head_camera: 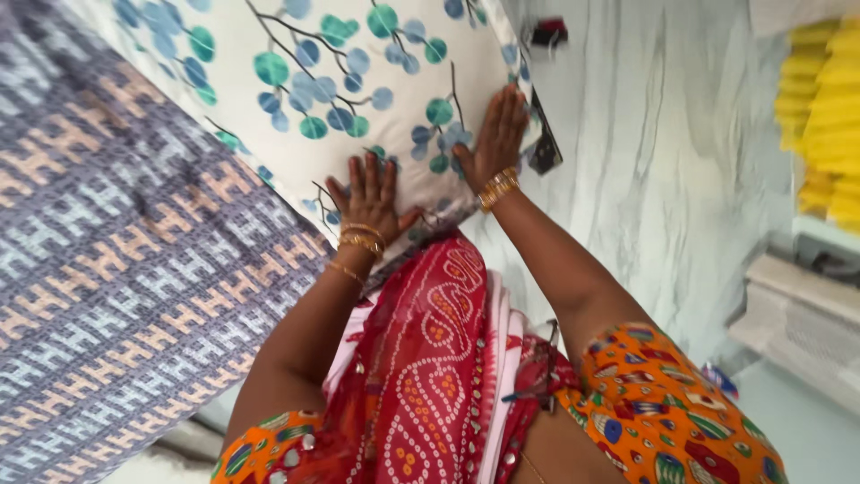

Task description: The person smooths a patterned bedsheet on a bed, then places and smooths two leaf-patterned pillowcases on the pillows. The person uses both hands to flatten the fabric and align the edges.

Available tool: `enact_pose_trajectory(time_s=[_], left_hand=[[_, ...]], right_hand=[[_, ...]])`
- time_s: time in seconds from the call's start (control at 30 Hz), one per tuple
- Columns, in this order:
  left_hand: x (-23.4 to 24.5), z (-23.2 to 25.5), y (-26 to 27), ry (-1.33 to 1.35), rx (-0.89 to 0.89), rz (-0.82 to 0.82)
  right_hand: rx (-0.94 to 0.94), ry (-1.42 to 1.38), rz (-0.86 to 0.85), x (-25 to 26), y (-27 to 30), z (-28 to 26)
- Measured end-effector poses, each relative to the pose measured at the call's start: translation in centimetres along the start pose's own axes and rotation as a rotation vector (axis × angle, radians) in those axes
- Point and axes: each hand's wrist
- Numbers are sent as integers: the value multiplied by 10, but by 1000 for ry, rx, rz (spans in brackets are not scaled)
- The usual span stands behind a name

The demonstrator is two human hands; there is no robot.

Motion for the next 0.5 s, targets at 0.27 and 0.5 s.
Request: enact_pose_trajectory(time_s=[0.27,0.5], left_hand=[[4,-5,45,-19,104,-324],[38,17,48,78,86,-203]], right_hand=[[-93,7,-32,-4,15,29],[-166,-87,-75,13,4,28]])
Point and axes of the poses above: each hand's wrist, its own y-axis away from the middle knuckle, its own x-axis out of the back of the hand, z = x × y, and after that the axes turned 15 degrees about y, right-handed
